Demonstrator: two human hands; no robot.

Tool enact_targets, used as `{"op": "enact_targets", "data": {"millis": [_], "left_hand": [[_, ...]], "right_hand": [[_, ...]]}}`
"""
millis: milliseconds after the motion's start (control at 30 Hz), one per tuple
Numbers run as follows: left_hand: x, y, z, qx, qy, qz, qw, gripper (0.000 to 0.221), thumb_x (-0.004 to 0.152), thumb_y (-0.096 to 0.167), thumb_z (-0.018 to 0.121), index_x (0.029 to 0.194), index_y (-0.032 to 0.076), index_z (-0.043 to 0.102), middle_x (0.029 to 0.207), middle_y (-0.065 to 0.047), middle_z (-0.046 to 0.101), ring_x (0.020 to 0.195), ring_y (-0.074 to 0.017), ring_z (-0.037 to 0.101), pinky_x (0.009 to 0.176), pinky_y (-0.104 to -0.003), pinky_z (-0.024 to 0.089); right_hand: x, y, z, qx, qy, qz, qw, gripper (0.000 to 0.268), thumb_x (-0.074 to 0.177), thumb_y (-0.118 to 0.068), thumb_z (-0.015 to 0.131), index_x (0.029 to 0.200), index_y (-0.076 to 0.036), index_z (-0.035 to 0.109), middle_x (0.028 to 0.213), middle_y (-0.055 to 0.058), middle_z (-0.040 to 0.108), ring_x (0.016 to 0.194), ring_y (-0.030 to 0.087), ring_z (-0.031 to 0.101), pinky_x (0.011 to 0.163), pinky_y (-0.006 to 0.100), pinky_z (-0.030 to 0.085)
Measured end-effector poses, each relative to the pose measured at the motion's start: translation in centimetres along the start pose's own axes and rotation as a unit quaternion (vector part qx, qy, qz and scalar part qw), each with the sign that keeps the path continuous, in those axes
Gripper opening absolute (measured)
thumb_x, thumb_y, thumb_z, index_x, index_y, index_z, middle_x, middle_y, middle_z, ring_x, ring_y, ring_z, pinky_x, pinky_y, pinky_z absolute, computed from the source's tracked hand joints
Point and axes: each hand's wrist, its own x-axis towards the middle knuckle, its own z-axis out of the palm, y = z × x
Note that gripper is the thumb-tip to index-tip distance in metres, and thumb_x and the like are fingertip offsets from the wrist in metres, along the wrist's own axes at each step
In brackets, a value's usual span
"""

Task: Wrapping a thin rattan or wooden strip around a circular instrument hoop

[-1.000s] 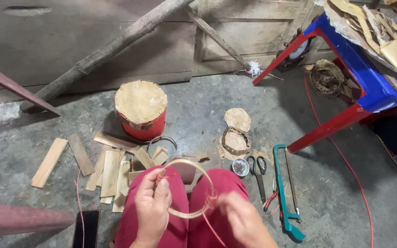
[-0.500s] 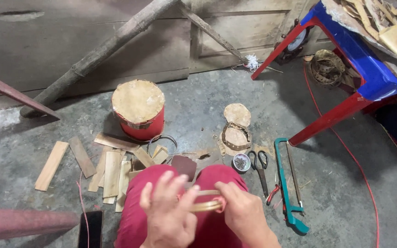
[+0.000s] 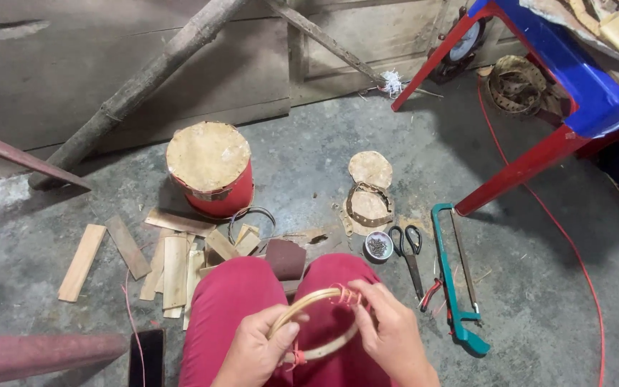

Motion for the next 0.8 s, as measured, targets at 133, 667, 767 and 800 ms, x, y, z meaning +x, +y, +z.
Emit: {"op": "enact_targets", "data": {"millis": [133,667,767,800], "left_hand": [[0.1,1.2,-0.3,-0.016,-0.043,0.011,0.999,0.041,0.088,0.0,0.068,0.128,-0.007,0.07,0.073,-0.016,0.075,0.055,-0.0176,0.072,0.05,-0.026,0.06],[0.9,0.3,-3.8,-0.145,0.16,0.065,0.974,0.026,0.098,0.001,0.056,0.119,-0.006,0.068,0.067,-0.006,0.053,0.042,-0.0092,0.035,0.039,-0.026,0.039],[0.2,0.7,-5.1,-0.256,0.134,0.071,0.955,0.033,0.1,0.01,0.054,0.127,-0.008,0.06,0.052,0.005,0.032,0.039,-0.0053,0.025,0.038,-0.025,0.033],[0.1,1.0,-5.7,-0.297,0.124,0.067,0.945,0.037,0.102,0.012,0.051,0.13,-0.009,0.056,0.055,0.004,0.034,0.04,-0.0052,0.025,0.037,-0.023,0.03]], "right_hand": [[-0.3,0.2,0.2,-0.004,0.029,-0.029,0.999,0.034,0.081,-0.005,0.068,0.114,-0.01,0.073,0.089,0.002,0.075,0.056,0.01,0.066,0.046,0.022,0.053],[-4.4,3.2,-0.2,0.016,-0.058,-0.071,0.996,0.02,0.079,-0.004,0.07,0.095,-0.016,0.072,0.071,-0.003,0.073,0.05,0.01,0.065,0.045,0.027,0.052],[-6.0,6.2,-1.2,0.01,-0.078,0.018,0.997,0.027,0.076,-0.013,0.076,0.101,-0.019,0.076,0.09,-0.002,0.08,0.065,0.012,0.077,0.058,0.027,0.062],[-6.2,7.1,-1.5,-0.03,-0.071,0.069,0.995,0.034,0.075,-0.023,0.08,0.109,-0.019,0.078,0.11,0.001,0.085,0.078,0.015,0.085,0.066,0.027,0.069]]}}
